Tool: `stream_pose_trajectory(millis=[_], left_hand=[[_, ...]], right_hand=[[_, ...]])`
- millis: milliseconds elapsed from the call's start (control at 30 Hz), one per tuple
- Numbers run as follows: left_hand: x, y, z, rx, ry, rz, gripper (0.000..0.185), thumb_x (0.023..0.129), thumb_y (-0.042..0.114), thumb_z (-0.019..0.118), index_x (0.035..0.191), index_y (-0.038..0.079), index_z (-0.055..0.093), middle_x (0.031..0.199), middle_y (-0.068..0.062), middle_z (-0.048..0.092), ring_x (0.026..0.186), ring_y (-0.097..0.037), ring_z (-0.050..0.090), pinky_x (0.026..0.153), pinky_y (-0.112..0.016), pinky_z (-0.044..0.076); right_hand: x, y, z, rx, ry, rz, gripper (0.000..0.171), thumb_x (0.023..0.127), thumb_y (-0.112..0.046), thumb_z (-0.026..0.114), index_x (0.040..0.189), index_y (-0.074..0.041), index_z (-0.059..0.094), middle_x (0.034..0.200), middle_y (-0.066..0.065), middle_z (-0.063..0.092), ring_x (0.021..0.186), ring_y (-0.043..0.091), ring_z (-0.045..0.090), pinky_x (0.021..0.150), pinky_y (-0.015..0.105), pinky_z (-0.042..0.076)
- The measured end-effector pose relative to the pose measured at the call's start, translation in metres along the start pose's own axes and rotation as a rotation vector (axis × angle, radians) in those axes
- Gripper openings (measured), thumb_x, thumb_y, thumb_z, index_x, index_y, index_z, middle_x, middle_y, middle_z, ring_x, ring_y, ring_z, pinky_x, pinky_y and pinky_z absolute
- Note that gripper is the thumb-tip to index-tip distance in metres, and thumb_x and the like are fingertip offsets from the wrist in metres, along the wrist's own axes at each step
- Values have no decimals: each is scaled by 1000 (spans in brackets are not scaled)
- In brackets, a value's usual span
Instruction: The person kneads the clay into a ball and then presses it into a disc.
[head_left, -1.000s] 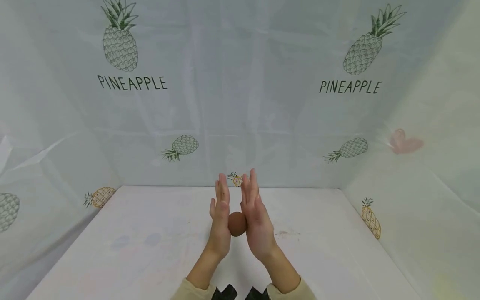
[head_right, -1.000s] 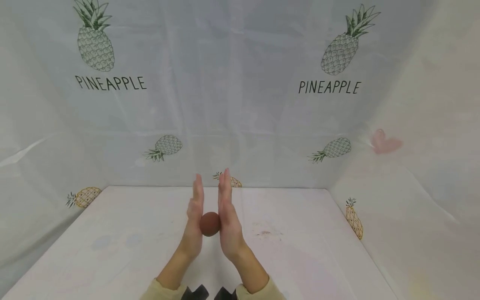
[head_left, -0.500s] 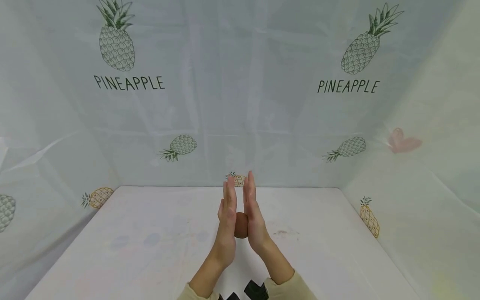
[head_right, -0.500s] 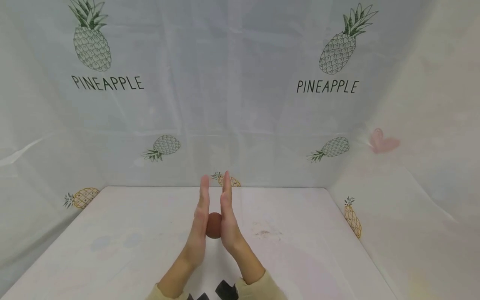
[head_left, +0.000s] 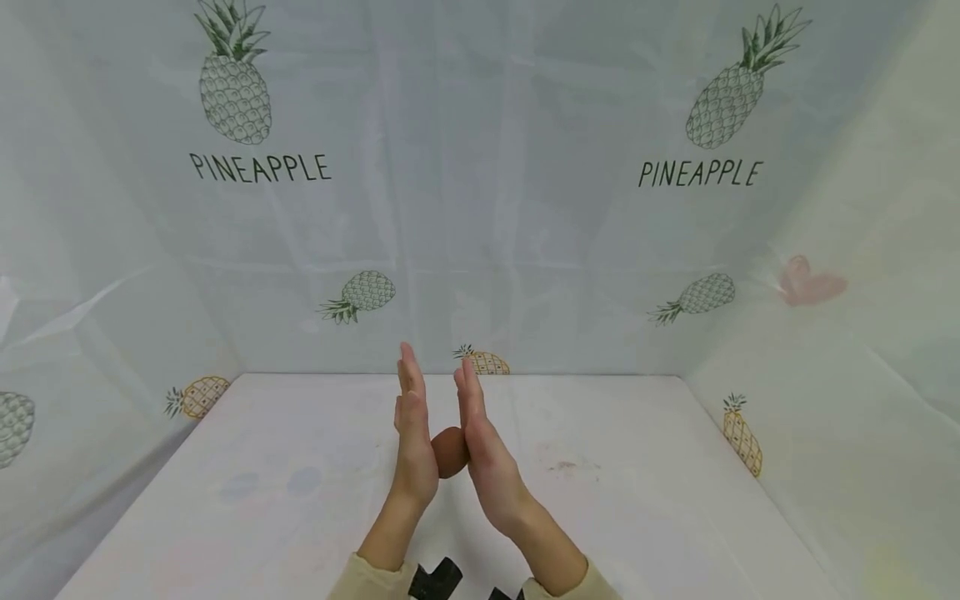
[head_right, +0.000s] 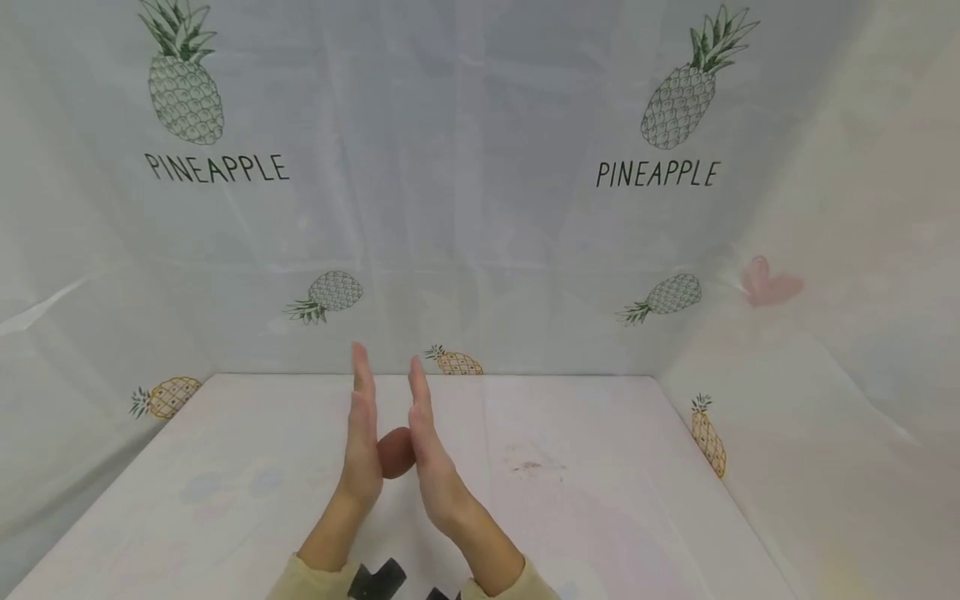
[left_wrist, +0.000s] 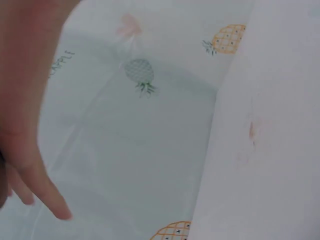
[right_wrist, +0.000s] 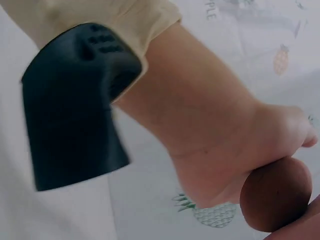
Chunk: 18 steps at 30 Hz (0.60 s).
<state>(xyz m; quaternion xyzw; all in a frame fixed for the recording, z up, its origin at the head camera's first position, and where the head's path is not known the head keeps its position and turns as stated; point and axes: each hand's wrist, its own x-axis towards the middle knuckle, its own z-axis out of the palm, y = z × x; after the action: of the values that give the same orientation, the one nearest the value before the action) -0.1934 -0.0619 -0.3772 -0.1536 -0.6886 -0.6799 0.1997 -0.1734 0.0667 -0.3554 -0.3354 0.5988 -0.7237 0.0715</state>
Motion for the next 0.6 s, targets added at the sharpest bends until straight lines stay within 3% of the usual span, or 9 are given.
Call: stream_pose_trajectory(millis=[100,267,467,600], left_hand=[[-2,-2,5,27,-35,17,60,111,49,9,169,41,-6,177,13,-12,162,-12,-18,122,-62,-21],[-7,-3,19,47,-127,40,60,113,44,9,170,34,-6,177,12,-10,163,-16,-16,122,-61,-21],[-17,0,32,78,-200,127,60,114,33,10,171,26,-6,178,9,-8,165,-23,-13,121,-68,-16],[-20,2,34,32,-232,150,59,114,28,10,171,29,-5,179,9,-10,165,-22,-14,122,-67,-15]], right_hand=[[0,-4,-3,21,1,-87,60,113,-40,4,170,-31,-16,177,-9,-12,163,16,-19,124,63,-19],[1,-5,-15,40,38,-178,60,113,-37,3,170,-33,-15,177,-7,-13,162,18,-21,121,63,-23],[4,1,-30,2,134,-183,60,114,-39,5,170,-34,-15,177,-8,-14,162,19,-20,123,64,-21],[7,9,-36,-29,179,-151,59,115,-41,8,170,-35,-14,177,-10,-14,163,17,-18,124,63,-19]])
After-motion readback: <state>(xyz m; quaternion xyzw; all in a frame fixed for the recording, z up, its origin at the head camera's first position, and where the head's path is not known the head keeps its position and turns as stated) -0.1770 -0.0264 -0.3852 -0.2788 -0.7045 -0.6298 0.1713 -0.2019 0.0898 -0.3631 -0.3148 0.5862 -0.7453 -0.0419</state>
